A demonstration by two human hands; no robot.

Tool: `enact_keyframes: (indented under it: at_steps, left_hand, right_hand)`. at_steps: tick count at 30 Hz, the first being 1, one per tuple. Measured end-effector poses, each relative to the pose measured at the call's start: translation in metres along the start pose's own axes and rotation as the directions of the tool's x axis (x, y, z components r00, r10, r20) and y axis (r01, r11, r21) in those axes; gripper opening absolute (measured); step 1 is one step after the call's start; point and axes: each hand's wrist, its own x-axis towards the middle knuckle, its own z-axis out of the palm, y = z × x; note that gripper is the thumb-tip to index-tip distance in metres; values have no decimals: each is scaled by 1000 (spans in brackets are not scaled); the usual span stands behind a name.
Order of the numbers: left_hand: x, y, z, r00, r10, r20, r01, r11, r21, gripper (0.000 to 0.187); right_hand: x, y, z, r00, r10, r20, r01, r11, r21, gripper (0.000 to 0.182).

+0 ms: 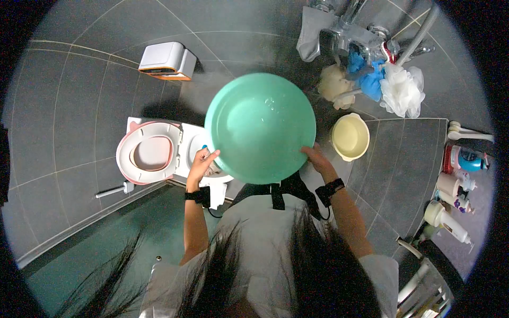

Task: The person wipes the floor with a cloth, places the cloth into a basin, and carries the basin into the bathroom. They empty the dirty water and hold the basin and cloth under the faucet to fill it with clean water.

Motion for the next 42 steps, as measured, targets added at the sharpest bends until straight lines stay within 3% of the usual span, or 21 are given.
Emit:
enact_keyframes:
  at_steps: [1,3,4,6,7,10,13,15,17,19,22,25,26,28,30,31,34,36,38,41,42]
  left_hand:
    - [0,-5,-4,1000,-13,3,13,1000,-16,28]
    - [-7,18,7,999,-35,34,39,991,-130,17]
    - [0,2,8,999,-26,27,29,994,-108,20]
    - [20,-42,7,1000,-8,10,8,998,-62,29]
    - [19,-31,16,999,-27,26,29,997,-71,22]
    - [23,-20,38,993,-91,79,97,992,-79,28]
    - [36,-44,52,984,-140,108,154,979,-135,38]
    - [45,-72,63,993,-102,57,111,977,-181,45]
    - [38,-57,64,972,-230,43,234,950,-205,41]
    - [38,-61,61,958,-283,-42,279,957,-77,38]
    - [46,-110,58,963,-255,-88,243,962,-128,34]
    - [49,-111,65,906,-423,-26,405,883,-237,40]
    - [51,-116,68,884,-467,22,453,843,-289,43]
    - [66,-158,72,903,-426,-64,419,903,-97,42]
    - [81,-222,77,946,-307,-107,318,941,115,42]
    - [79,-188,86,915,-375,-150,397,903,165,41]
    - [94,-210,95,898,-421,-131,441,856,270,39]
    - [95,-221,94,980,-200,-9,184,885,428,34]
    - [103,-229,98,953,-301,-41,298,900,319,31]
    - [107,-244,101,966,-256,-36,254,915,315,28]
    - [108,-247,103,941,-334,-51,337,916,215,28]
  right_hand:
    - [1,-4,2,992,-125,-18,124,992,-27,40]
    - [0,-21,2,965,-247,-82,226,951,-211,41]
    - [-5,-36,3,945,-311,-105,267,914,-304,42]
    - [-29,-87,21,901,-430,-52,345,786,-513,44]
    - [-41,-110,31,877,-481,-15,374,702,-606,45]
    - [-59,-142,43,813,-581,35,448,586,-675,49]
    - [-73,-163,56,827,-561,2,366,537,-760,52]
    - [-67,-156,52,851,-526,2,374,602,-705,55]
    - [-55,-140,46,861,-508,-33,370,670,-643,57]
    - [-34,-109,39,857,-503,-108,362,739,-569,57]
    - [15,-28,1,818,-497,-291,215,732,-646,55]
    - [20,11,-7,819,-429,-381,124,781,-612,50]
    - [26,28,-15,875,-262,-407,45,882,-470,48]
    - [36,57,-36,927,88,-364,-156,974,-162,44]
    - [34,68,-44,930,200,-309,-201,979,27,43]
    - [34,77,-50,927,255,-274,-231,966,118,43]
    - [52,114,-65,898,275,-343,-193,948,254,46]
    - [73,137,-77,871,288,-397,-187,943,274,46]
    - [93,154,-87,855,275,-440,-145,941,306,44]
    - [135,163,-95,849,239,-471,-84,941,327,40]
    - [155,174,-111,847,241,-473,-95,945,312,40]
